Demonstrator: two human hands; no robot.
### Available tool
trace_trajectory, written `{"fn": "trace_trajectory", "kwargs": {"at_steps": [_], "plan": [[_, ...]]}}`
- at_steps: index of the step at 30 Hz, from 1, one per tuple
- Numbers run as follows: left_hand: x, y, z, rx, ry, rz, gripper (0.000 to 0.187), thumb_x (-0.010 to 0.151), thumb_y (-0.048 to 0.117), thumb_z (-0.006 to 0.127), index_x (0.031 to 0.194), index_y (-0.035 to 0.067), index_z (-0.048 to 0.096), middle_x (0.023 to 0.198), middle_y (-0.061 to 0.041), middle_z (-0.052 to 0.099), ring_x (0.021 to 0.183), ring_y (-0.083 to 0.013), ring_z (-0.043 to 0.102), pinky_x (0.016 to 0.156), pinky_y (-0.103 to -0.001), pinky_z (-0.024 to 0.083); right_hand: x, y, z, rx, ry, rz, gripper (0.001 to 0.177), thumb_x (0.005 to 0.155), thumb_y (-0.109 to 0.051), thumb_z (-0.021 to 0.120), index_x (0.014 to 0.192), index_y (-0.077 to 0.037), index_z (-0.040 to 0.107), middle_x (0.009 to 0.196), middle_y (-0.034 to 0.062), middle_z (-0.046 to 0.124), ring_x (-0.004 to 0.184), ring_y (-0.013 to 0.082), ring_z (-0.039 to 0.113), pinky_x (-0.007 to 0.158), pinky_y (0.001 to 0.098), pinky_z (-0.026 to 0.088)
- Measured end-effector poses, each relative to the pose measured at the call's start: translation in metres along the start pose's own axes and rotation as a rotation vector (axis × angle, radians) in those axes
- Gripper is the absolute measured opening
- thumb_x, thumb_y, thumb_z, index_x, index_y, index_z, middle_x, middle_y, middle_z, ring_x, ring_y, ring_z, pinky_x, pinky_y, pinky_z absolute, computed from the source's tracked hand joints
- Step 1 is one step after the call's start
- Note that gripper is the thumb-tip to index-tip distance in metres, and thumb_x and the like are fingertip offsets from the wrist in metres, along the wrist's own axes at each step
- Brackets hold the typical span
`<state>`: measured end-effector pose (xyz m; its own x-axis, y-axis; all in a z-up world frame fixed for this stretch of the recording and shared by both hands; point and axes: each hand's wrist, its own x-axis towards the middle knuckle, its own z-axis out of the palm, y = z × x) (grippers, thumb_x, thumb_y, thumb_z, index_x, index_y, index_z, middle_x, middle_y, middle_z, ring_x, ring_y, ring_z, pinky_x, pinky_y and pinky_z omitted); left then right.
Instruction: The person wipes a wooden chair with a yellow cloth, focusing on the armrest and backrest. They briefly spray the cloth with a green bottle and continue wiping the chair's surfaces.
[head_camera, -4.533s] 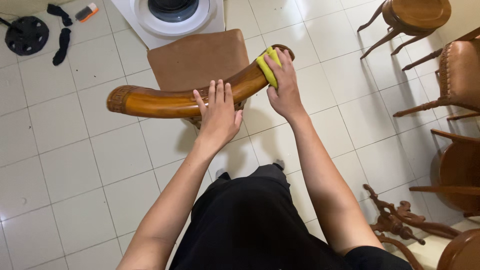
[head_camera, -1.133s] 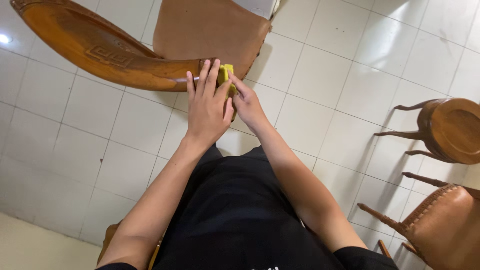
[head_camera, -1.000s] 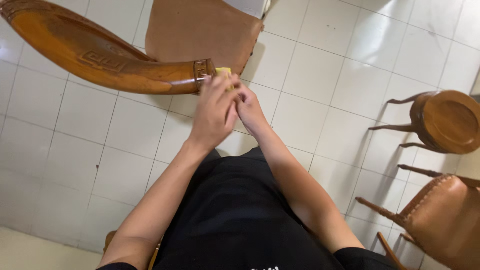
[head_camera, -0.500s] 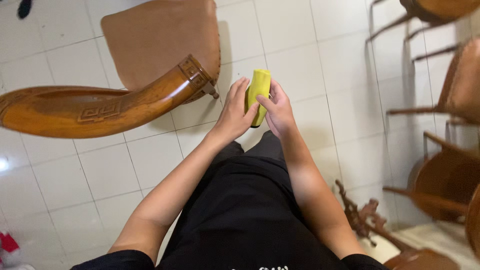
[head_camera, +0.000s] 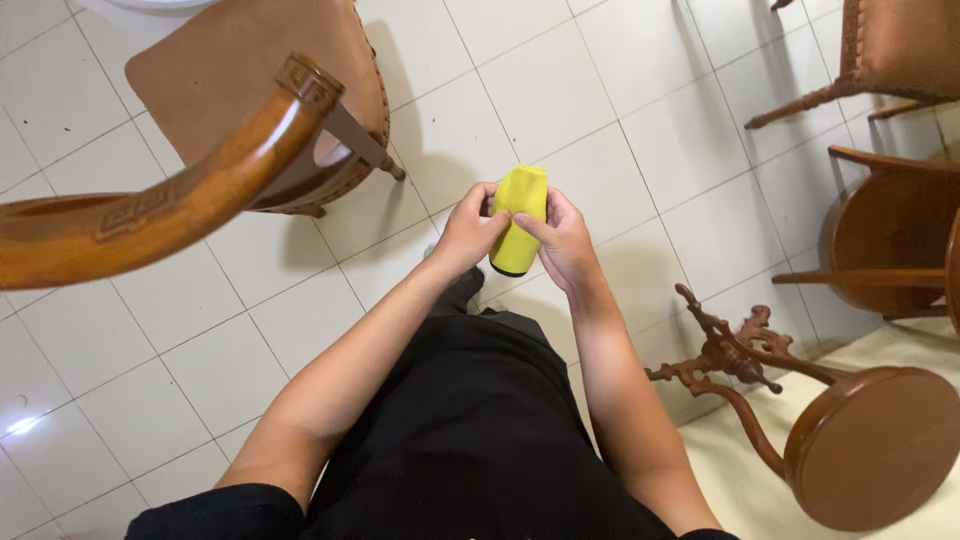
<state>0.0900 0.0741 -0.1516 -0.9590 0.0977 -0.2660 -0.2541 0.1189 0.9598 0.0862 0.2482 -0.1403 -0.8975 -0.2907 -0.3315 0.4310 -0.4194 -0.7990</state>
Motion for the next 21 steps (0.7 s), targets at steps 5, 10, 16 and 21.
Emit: {"fn": "trace_trajectory", "kwargs": {"at_steps": [5, 10, 16, 21], "plan": [[-0.040, -0.014, 0.020, 0.009, 0.023, -0.056, 0.031, 0.091, 0.009, 0.065, 0.120, 0.001, 0.057, 0.109, -0.007, 0.069, 0.102, -0.0155, 0.067, 0.090, -0.031, 0.055, -0.049, 0.018, -0.008, 0.023, 0.020, 0.030, 0.050, 0.092, 0.000, 0.072, 0.138, 0.004, 0.053, 0.129, 0.0133, 0.066, 0.120, 0.0197, 0.064, 0.106, 0.0364, 0.051], [-0.087, -0.025, 0.026, -0.100, 0.003, -0.143, 0.035, 0.091, 0.010, 0.064, 0.124, 0.003, 0.056, 0.109, -0.005, 0.067, 0.101, -0.0129, 0.064, 0.090, -0.029, 0.053, -0.091, 0.048, -0.008, 0.026, 0.072, 0.066, 0.048, 0.091, 0.000, 0.073, 0.135, 0.001, 0.055, 0.128, 0.0106, 0.066, 0.120, 0.0184, 0.064, 0.106, 0.0359, 0.051], [-0.118, -0.013, 0.011, -0.059, -0.122, -0.172, 0.024, 0.093, 0.014, 0.062, 0.115, 0.004, 0.065, 0.102, -0.004, 0.068, 0.096, -0.0111, 0.062, 0.088, -0.027, 0.050, -0.121, 0.070, 0.004, -0.056, 0.119, 0.059, 0.045, 0.091, -0.001, 0.072, 0.133, 0.002, 0.057, 0.128, 0.0090, 0.066, 0.121, 0.0175, 0.063, 0.106, 0.0354, 0.049], [-0.126, -0.004, 0.002, -0.004, -0.193, -0.145, 0.023, 0.096, 0.015, 0.062, 0.114, 0.002, 0.065, 0.099, -0.006, 0.068, 0.092, -0.0125, 0.061, 0.085, -0.029, 0.051, -0.139, 0.075, 0.021, -0.073, 0.206, 0.005, 0.043, 0.091, -0.002, 0.073, 0.131, 0.002, 0.058, 0.125, 0.0097, 0.068, 0.119, 0.0182, 0.064, 0.104, 0.0365, 0.050]]}}
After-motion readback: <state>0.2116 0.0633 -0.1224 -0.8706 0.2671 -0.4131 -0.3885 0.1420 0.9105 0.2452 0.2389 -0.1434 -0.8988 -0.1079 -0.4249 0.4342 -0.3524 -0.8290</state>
